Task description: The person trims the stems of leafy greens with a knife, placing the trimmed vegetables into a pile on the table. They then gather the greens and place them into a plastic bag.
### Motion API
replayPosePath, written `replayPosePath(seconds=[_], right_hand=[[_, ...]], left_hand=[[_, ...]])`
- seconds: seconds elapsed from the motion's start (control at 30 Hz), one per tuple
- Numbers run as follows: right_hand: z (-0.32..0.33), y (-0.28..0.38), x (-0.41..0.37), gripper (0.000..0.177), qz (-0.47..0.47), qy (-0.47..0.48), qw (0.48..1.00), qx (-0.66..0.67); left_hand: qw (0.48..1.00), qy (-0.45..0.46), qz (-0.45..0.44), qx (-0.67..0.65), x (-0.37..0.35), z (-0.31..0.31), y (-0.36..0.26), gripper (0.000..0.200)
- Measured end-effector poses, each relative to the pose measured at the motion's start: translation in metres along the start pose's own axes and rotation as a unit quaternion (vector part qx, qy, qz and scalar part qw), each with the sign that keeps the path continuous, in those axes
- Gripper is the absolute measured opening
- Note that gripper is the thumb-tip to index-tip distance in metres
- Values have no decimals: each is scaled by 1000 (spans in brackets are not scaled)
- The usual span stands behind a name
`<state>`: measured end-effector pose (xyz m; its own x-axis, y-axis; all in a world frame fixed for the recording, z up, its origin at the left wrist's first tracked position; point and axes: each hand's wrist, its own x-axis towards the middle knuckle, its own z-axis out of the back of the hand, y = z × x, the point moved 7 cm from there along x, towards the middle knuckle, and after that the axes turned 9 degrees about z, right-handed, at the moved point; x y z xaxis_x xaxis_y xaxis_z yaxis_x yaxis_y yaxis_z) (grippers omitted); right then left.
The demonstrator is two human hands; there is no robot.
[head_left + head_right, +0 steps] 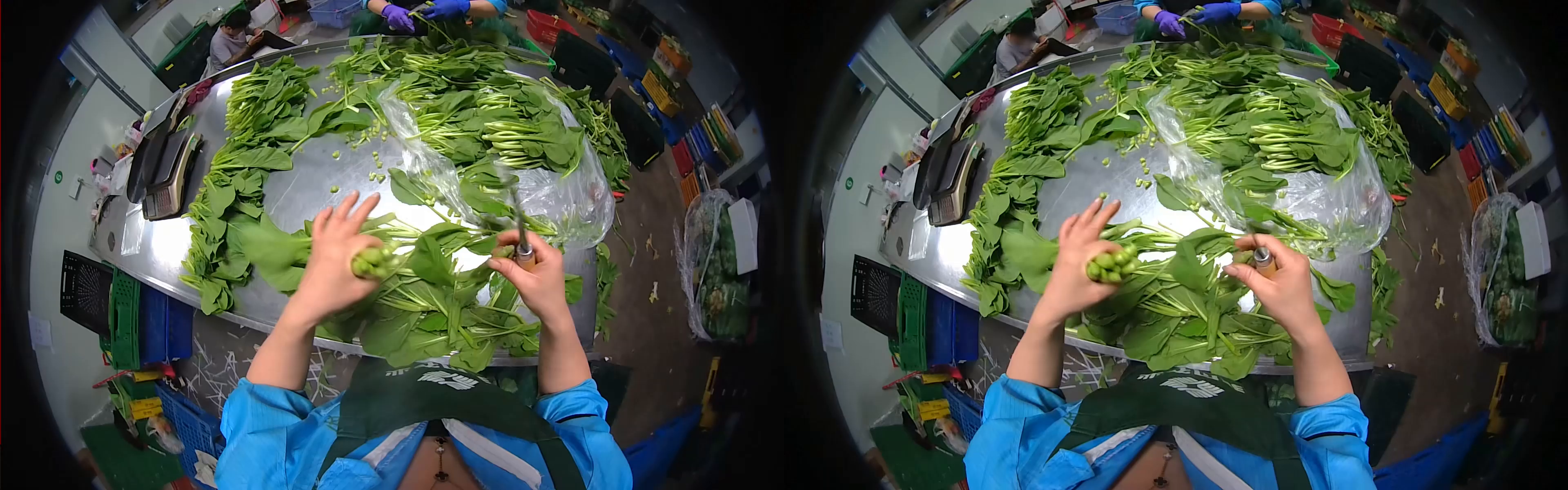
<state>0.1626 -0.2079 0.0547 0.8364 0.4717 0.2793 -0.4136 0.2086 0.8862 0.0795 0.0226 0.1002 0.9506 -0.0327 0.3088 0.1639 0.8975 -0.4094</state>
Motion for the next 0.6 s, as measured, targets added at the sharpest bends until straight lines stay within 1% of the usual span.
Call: replayPosePath(seconds=[0.07,0.1,0.13,0.17,0.2,0.23,0.27,0.3,0.33,0.37,0.4,0.43,0.47,0.5,0.53,0.57,0.6], right_hand=[[-8,17,1,27,26,-59,990,127],[-19,22,2,27,24,-57,990,129],[-32,35,4,28,67,-49,989,121],[-40,47,5,29,111,-41,987,113],[-42,54,5,30,89,-18,996,16],[-42,55,8,30,90,-16,996,17],[-45,63,12,30,140,-1,990,-28],[-49,69,13,30,190,13,979,-72],[-53,66,13,30,188,41,978,-85],[-58,61,13,28,159,73,983,-59],[-62,57,14,28,138,126,981,-47],[-63,52,16,28,117,178,976,-34],[-59,38,19,30,75,247,964,-68],[-52,22,22,32,34,313,944,-102],[-36,4,33,37,-12,281,939,-200],[-20,-15,45,39,36,181,939,-289],[-15,-38,54,37,27,123,930,-345]], left_hand=[[991,16,2,-131,-3,-4,-18,34],[949,81,44,-303,-9,-20,-16,35],[908,117,55,-400,-14,-32,-26,35],[856,149,63,-492,-17,-41,-34,36],[856,148,64,-492,-18,-42,-36,36],[857,132,106,-487,-19,-45,-31,36],[856,116,149,-481,-21,-46,-24,36],[864,95,163,-466,-22,-45,-19,39],[877,126,161,-435,-23,-47,-17,38],[887,155,159,-404,-25,-48,-13,38],[887,154,162,-405,-29,-48,-6,38],[857,192,198,-436,-36,-56,5,39],[822,228,234,-466,-44,-60,16,41],[805,214,259,-490,-48,-52,31,46],[778,159,274,-542,-56,-44,49,51],[747,102,286,-592,-62,-36,66,55],[728,60,284,-621,-65,-25,75,57]])
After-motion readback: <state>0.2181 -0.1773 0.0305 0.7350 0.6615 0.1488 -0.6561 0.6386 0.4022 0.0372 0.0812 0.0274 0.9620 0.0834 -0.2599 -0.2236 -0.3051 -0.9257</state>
